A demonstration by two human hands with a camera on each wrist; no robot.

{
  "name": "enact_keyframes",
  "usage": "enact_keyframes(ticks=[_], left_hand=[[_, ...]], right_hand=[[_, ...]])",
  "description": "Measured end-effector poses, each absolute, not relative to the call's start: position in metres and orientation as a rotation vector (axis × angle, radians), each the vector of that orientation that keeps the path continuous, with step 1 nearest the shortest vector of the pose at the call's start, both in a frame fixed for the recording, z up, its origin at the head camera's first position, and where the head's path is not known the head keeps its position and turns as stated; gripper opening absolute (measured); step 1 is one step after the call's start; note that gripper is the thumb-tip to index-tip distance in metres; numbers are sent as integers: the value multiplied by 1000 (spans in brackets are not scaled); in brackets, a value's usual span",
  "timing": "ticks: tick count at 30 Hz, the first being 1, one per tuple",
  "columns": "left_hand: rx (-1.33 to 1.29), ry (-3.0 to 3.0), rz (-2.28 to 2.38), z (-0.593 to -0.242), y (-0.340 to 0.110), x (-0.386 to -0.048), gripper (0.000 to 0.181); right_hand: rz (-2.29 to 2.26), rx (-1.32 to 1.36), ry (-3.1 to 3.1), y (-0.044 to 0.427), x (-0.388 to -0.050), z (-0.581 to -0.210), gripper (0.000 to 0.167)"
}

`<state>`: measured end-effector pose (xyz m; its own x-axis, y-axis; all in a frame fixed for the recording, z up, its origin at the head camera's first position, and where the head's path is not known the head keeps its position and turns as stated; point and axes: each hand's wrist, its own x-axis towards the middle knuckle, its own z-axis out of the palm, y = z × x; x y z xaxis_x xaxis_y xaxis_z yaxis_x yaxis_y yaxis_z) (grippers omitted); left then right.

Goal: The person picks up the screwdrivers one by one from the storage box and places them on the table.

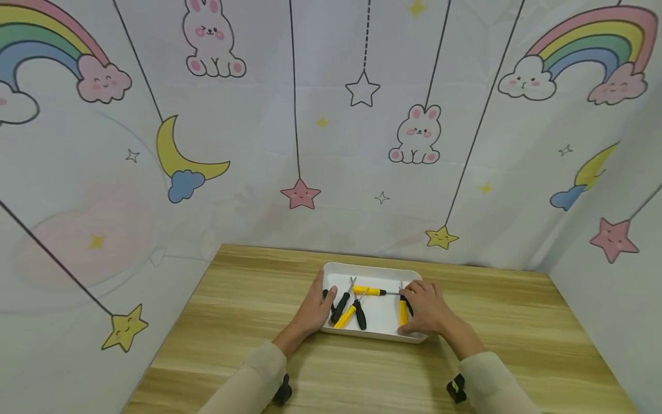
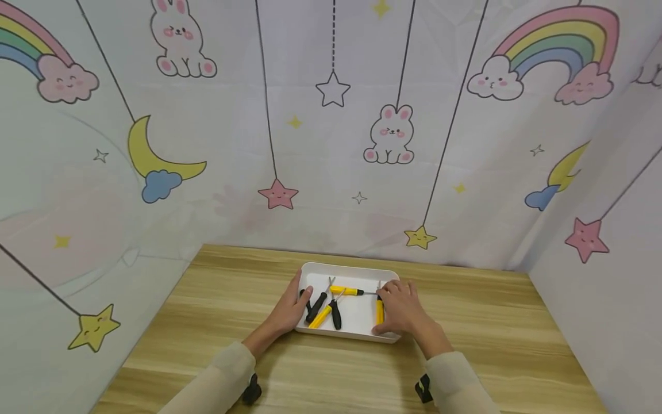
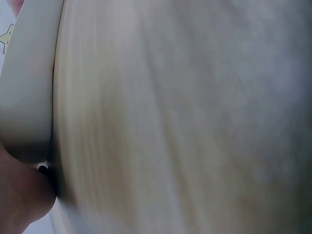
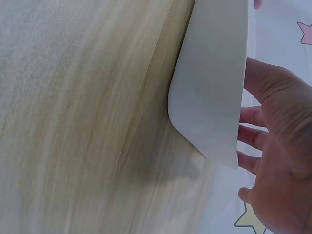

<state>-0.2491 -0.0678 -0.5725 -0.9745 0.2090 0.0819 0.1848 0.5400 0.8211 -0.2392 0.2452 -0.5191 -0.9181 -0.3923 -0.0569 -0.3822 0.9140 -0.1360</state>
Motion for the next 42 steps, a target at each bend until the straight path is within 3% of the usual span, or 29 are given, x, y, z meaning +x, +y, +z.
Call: enact_keyframes(ticks=[8,28,42], left_hand=[[354,2736,1453,-571,-65,-249,73],[340,2746,1432,-571,-67,-248,77],[353,2743,1457,-573,-68,-248,79]], right_hand=[[-151,-630,2934,246,-241,-516,86],[-111,-670,2706,249,-243,-495,91],[-109,-715,2780,252,-245,-505,89]])
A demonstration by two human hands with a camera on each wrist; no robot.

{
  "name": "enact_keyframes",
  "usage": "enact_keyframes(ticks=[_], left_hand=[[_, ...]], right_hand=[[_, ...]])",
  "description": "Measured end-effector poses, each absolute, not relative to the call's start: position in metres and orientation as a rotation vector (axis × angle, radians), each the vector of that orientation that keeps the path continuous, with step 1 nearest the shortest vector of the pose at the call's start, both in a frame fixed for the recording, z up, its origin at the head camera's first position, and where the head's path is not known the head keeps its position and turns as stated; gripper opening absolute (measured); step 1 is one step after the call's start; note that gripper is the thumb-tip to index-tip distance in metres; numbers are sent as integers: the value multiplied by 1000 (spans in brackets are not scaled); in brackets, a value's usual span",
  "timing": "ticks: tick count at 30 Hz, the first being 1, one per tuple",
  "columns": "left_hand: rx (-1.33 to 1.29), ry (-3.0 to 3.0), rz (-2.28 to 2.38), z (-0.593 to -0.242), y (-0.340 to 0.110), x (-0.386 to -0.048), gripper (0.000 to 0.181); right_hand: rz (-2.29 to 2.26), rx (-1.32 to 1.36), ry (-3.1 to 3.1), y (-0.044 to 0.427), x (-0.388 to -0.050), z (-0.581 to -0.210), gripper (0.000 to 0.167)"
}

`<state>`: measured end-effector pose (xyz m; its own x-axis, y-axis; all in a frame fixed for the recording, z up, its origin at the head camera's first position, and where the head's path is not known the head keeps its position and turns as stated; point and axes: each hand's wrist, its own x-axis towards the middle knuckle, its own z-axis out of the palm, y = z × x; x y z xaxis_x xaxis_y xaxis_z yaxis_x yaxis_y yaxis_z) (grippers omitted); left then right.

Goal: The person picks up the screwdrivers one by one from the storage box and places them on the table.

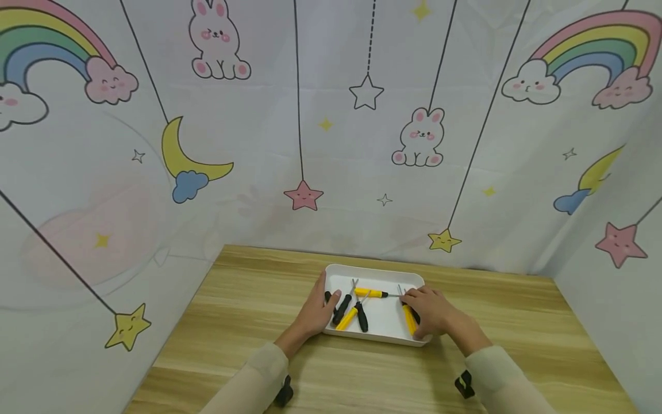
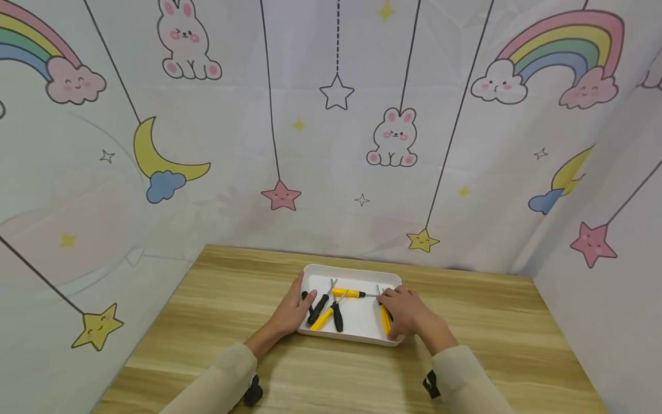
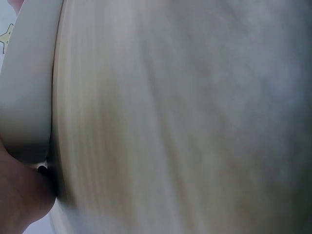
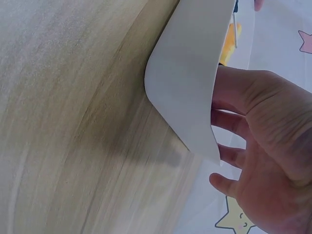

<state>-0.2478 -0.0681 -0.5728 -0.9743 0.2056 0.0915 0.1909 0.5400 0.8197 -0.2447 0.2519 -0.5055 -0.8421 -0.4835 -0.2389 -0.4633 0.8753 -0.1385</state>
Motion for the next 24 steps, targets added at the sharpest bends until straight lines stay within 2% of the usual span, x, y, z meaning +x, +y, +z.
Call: enact_keyframes(ticks=[24], left_hand=[[298,2781,1418,-572,-64,-247,75]], right_hand=[[-117,-736,2846,256,-246,-505,89]])
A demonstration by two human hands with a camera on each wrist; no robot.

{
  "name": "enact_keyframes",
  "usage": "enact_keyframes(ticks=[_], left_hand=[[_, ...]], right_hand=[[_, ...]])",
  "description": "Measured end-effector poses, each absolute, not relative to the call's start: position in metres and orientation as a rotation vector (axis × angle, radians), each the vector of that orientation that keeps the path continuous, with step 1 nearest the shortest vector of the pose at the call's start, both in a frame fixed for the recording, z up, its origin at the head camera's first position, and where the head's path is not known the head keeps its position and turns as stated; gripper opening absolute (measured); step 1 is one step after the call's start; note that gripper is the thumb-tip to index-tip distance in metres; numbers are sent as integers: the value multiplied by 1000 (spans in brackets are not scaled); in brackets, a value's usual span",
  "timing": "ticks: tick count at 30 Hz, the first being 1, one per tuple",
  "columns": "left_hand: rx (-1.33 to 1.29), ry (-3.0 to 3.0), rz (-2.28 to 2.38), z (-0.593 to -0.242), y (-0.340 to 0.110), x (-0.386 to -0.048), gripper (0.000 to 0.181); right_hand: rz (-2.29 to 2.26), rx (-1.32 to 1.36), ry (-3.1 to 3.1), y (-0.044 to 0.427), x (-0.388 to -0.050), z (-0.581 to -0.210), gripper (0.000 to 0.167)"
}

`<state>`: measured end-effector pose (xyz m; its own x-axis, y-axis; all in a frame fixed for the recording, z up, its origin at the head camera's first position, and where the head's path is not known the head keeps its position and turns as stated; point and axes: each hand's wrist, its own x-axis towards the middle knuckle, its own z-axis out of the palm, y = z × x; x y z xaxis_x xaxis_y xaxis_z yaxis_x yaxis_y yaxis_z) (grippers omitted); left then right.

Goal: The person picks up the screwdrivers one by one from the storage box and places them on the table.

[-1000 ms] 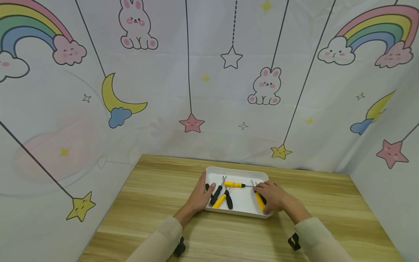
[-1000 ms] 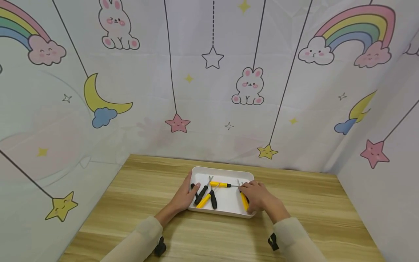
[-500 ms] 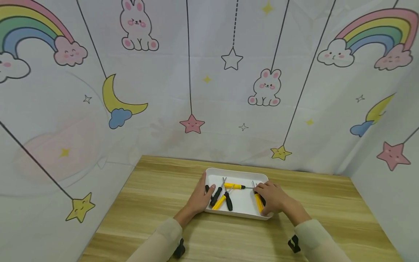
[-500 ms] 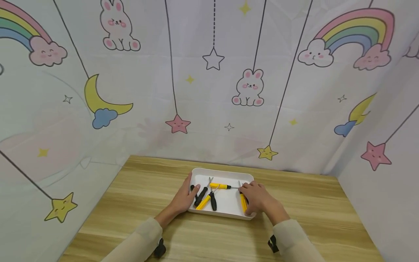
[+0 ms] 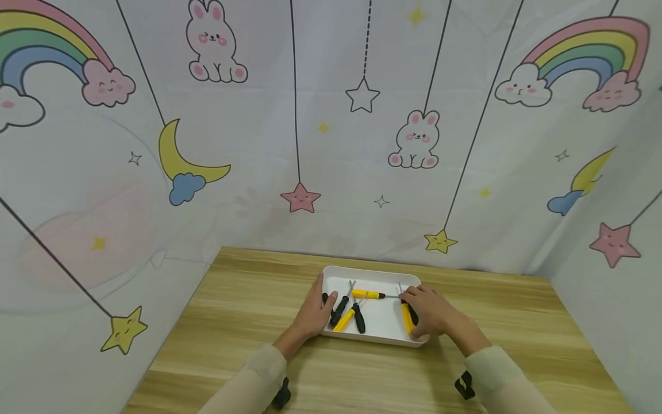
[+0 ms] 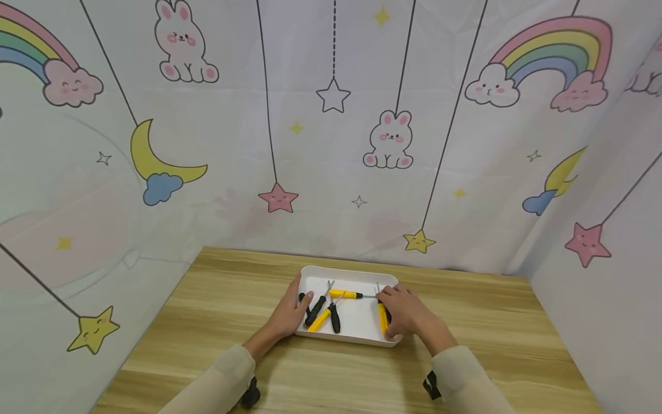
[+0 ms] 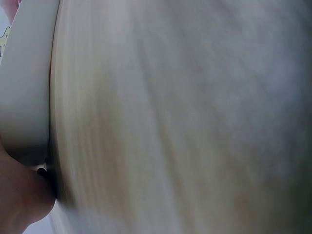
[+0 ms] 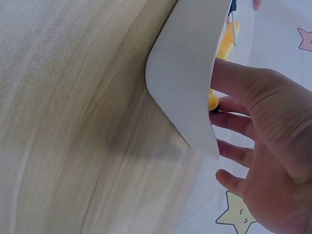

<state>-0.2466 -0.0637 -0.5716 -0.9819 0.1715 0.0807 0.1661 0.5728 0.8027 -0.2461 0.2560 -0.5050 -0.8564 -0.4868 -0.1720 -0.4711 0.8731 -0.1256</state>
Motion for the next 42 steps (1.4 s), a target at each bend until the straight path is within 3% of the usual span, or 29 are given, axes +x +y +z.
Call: enact_keyframes(ticks=[29,42], left_hand=[[338,2827,1371,-572,-64,-247,75],[325,2795,1445,-573,-63,-248,64]], right_hand=[[-415,-723,2838,251,-243,-482,88],[-439,-813,2866,248,-240,-469,86]])
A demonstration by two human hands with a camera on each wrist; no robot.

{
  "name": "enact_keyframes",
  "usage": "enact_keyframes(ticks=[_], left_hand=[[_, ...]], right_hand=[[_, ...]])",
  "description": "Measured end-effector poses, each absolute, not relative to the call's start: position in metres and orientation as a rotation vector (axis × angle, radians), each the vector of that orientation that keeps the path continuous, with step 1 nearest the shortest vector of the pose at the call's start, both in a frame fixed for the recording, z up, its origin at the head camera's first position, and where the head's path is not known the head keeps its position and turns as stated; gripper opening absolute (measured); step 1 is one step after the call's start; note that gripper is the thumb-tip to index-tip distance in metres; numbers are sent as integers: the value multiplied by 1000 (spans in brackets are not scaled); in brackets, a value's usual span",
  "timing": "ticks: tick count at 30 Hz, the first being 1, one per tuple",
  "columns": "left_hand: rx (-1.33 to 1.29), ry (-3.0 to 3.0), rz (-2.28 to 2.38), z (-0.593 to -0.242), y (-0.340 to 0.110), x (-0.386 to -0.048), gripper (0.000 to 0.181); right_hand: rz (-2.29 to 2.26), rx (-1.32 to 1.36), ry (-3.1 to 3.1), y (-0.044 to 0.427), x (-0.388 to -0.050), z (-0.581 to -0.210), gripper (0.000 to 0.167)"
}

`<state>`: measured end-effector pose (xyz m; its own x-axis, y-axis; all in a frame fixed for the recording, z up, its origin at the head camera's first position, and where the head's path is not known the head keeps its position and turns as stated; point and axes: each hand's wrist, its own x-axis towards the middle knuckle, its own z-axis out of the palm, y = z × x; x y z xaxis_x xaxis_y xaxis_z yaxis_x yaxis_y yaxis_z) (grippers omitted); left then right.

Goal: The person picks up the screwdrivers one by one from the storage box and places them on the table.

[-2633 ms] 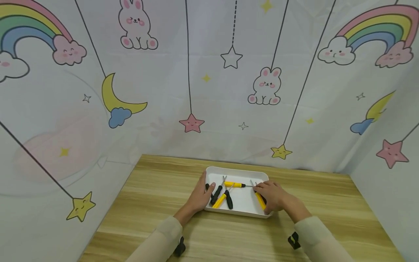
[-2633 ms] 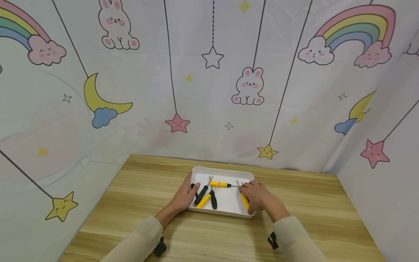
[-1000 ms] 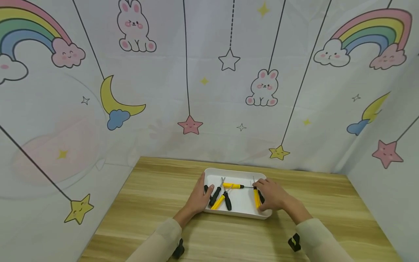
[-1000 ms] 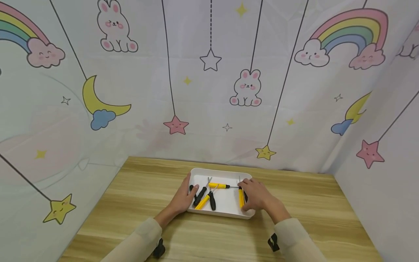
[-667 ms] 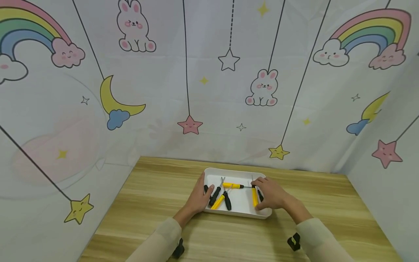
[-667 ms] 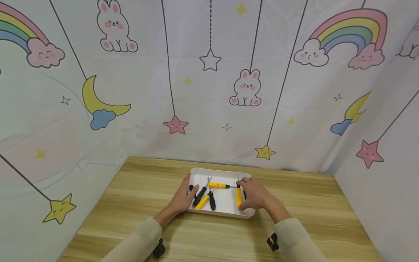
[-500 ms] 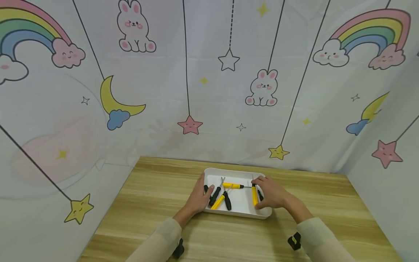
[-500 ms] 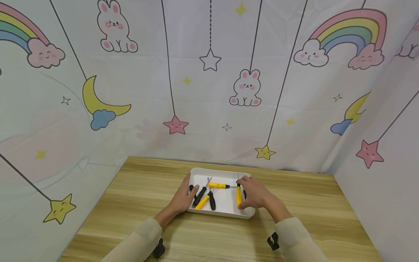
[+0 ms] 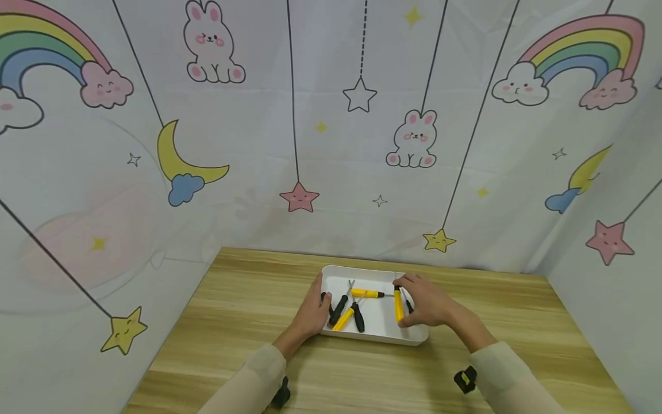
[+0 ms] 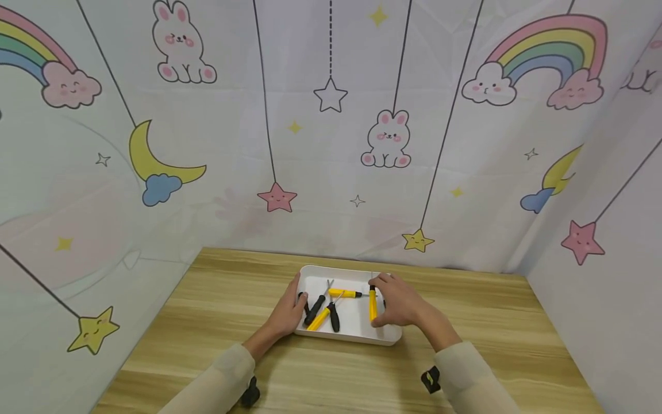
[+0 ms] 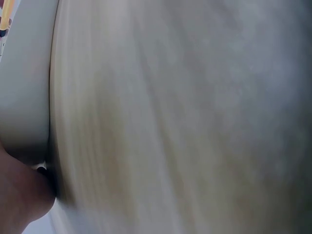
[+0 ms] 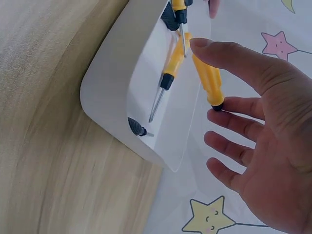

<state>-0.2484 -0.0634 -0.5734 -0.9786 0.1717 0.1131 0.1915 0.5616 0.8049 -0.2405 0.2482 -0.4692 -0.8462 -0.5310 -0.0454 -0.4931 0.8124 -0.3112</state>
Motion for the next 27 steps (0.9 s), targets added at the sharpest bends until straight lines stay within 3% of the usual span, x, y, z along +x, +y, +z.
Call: enact_keyframes(ticks=[27], left_hand=[[-282,-2650,-1607,-576,-63,-252,59]], right_hand=[[-460,-794,2894,256,-244,-462,88]])
